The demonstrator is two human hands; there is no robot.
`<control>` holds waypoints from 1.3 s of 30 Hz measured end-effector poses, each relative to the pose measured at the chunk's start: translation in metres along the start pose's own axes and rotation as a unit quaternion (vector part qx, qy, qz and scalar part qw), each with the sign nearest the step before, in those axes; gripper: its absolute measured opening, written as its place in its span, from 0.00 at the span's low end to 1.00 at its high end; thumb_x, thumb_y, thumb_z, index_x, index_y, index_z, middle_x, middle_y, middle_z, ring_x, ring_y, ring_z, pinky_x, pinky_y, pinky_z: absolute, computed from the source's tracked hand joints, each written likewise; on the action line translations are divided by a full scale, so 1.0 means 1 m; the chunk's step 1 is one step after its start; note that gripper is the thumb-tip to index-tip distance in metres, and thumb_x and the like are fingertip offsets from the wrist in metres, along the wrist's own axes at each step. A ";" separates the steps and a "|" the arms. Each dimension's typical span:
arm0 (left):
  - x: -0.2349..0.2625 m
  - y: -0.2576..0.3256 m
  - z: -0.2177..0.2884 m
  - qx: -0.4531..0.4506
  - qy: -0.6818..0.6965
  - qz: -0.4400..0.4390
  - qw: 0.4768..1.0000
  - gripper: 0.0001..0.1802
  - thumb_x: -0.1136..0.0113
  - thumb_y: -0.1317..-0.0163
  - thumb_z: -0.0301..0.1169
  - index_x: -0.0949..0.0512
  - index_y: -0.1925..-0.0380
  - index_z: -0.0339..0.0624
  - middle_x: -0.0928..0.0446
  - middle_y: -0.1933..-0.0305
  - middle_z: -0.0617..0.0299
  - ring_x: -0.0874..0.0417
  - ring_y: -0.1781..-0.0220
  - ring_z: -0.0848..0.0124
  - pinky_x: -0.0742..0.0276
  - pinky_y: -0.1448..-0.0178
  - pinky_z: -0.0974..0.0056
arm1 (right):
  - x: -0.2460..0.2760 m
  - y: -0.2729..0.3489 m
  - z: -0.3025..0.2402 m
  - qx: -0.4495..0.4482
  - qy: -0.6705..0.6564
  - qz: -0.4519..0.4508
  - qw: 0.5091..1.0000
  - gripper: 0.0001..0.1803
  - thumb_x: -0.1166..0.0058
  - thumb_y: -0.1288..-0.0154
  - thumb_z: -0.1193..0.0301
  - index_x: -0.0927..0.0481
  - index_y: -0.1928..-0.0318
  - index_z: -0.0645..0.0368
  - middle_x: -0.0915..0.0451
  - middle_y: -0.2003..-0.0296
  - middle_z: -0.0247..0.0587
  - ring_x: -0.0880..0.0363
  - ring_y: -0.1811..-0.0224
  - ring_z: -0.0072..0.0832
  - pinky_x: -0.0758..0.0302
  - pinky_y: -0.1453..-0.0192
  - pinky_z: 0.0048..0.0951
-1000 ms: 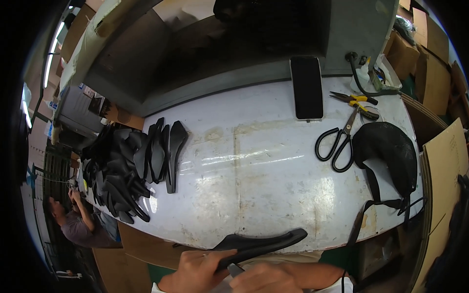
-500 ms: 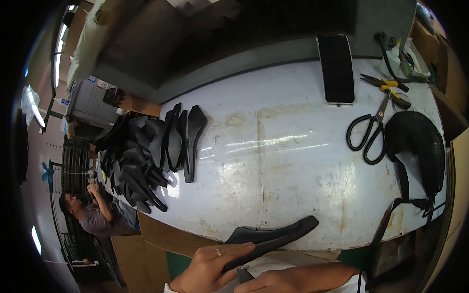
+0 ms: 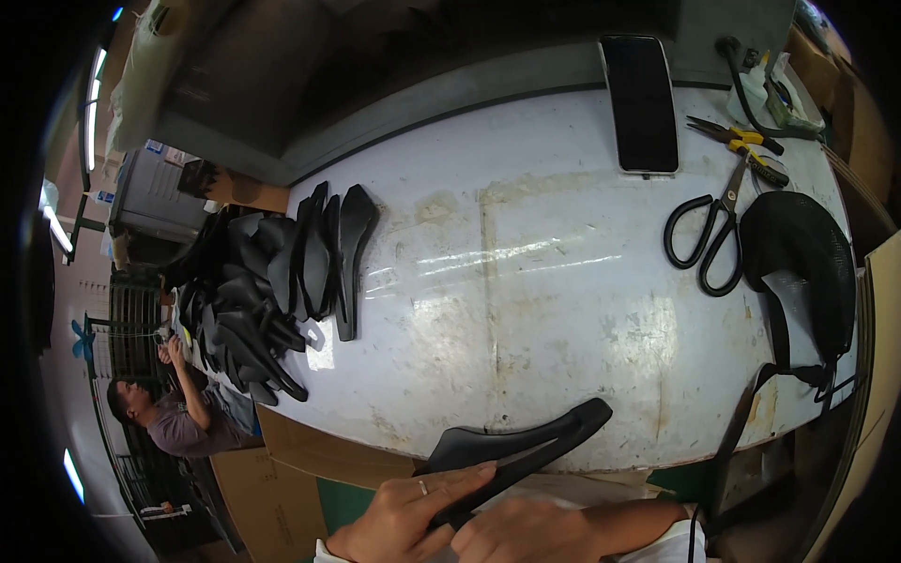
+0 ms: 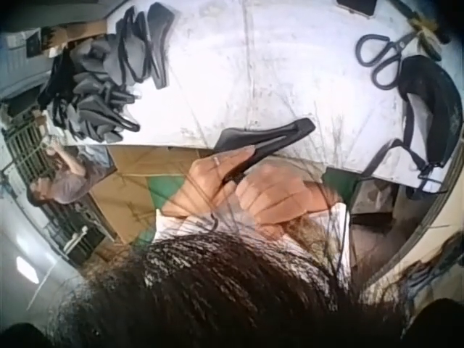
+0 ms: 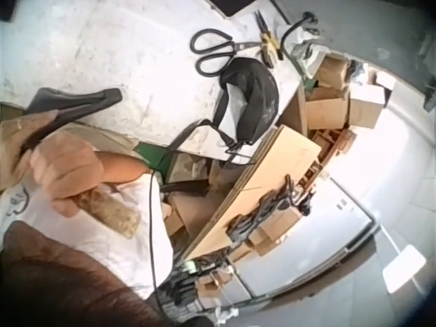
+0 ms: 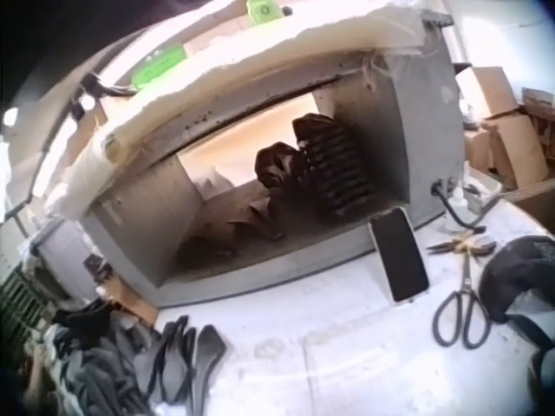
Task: Trimming and processing bicycle saddles at a manufacturing workbench.
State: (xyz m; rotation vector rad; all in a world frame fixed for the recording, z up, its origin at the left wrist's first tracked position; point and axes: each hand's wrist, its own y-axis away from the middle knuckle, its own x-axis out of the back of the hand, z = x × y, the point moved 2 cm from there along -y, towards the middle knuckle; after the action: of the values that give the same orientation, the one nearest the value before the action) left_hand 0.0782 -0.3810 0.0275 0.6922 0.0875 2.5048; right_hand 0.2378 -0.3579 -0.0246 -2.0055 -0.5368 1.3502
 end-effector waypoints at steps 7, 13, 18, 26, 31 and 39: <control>-0.007 0.001 0.004 0.018 -0.013 0.016 1.000 0.28 0.43 0.35 0.21 0.28 0.32 0.36 0.21 0.37 0.43 0.17 0.38 0.47 0.21 0.35 0.57 | 0.008 -0.005 -0.023 -0.036 0.051 -0.162 0.985 0.01 0.41 0.37 0.83 0.19 0.67 0.69 0.20 0.71 0.50 0.20 0.71 0.43 0.19 0.68 0.44; -0.025 0.015 -0.019 0.152 0.196 0.049 0.967 0.27 0.40 0.36 0.19 0.24 0.35 0.39 0.18 0.43 0.44 0.14 0.45 0.50 0.20 0.40 0.62 | 0.003 0.006 -0.014 -0.052 0.088 -0.170 0.980 0.04 0.39 0.35 0.80 0.19 0.67 0.69 0.20 0.71 0.48 0.19 0.71 0.43 0.18 0.67 0.44; 0.001 -0.004 0.006 0.069 0.001 0.011 0.998 0.27 0.39 0.36 0.19 0.23 0.35 0.40 0.17 0.47 0.44 0.13 0.49 0.49 0.18 0.43 0.61 | 0.010 0.013 -0.012 0.006 0.072 -0.084 0.994 0.06 0.39 0.35 0.80 0.19 0.70 0.68 0.19 0.70 0.48 0.19 0.71 0.43 0.17 0.65 0.45; -0.002 -0.007 0.005 0.062 -0.004 0.031 0.998 0.26 0.40 0.35 0.22 0.23 0.35 0.41 0.16 0.52 0.45 0.12 0.54 0.50 0.17 0.50 0.58 | 0.012 0.014 -0.018 0.006 0.149 -0.151 0.977 0.06 0.42 0.33 0.78 0.19 0.69 0.66 0.19 0.72 0.49 0.19 0.71 0.44 0.17 0.65 0.47; 0.004 -0.007 -0.001 0.108 -0.019 -0.015 0.994 0.23 0.42 0.31 0.24 0.22 0.36 0.40 0.14 0.54 0.47 0.13 0.60 0.56 0.18 0.54 0.62 | 0.007 0.019 0.002 0.057 0.084 -0.007 0.995 0.09 0.44 0.34 0.78 0.21 0.73 0.65 0.19 0.73 0.49 0.19 0.73 0.45 0.18 0.66 0.46; 0.042 -0.030 0.001 0.171 -0.050 -0.099 0.979 0.21 0.30 0.39 0.29 0.15 0.45 0.37 0.13 0.68 0.49 0.11 0.71 0.64 0.18 0.65 0.67 | 0.027 0.028 -0.002 0.056 0.174 -0.084 0.980 0.06 0.41 0.35 0.79 0.20 0.70 0.66 0.18 0.72 0.47 0.17 0.71 0.42 0.15 0.63 0.45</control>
State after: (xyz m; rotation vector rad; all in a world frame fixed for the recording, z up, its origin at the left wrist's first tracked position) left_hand 0.0624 -0.3344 0.0416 0.8982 0.5354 2.2799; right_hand 0.2489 -0.3605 -0.0614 -1.9955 -0.4454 0.8821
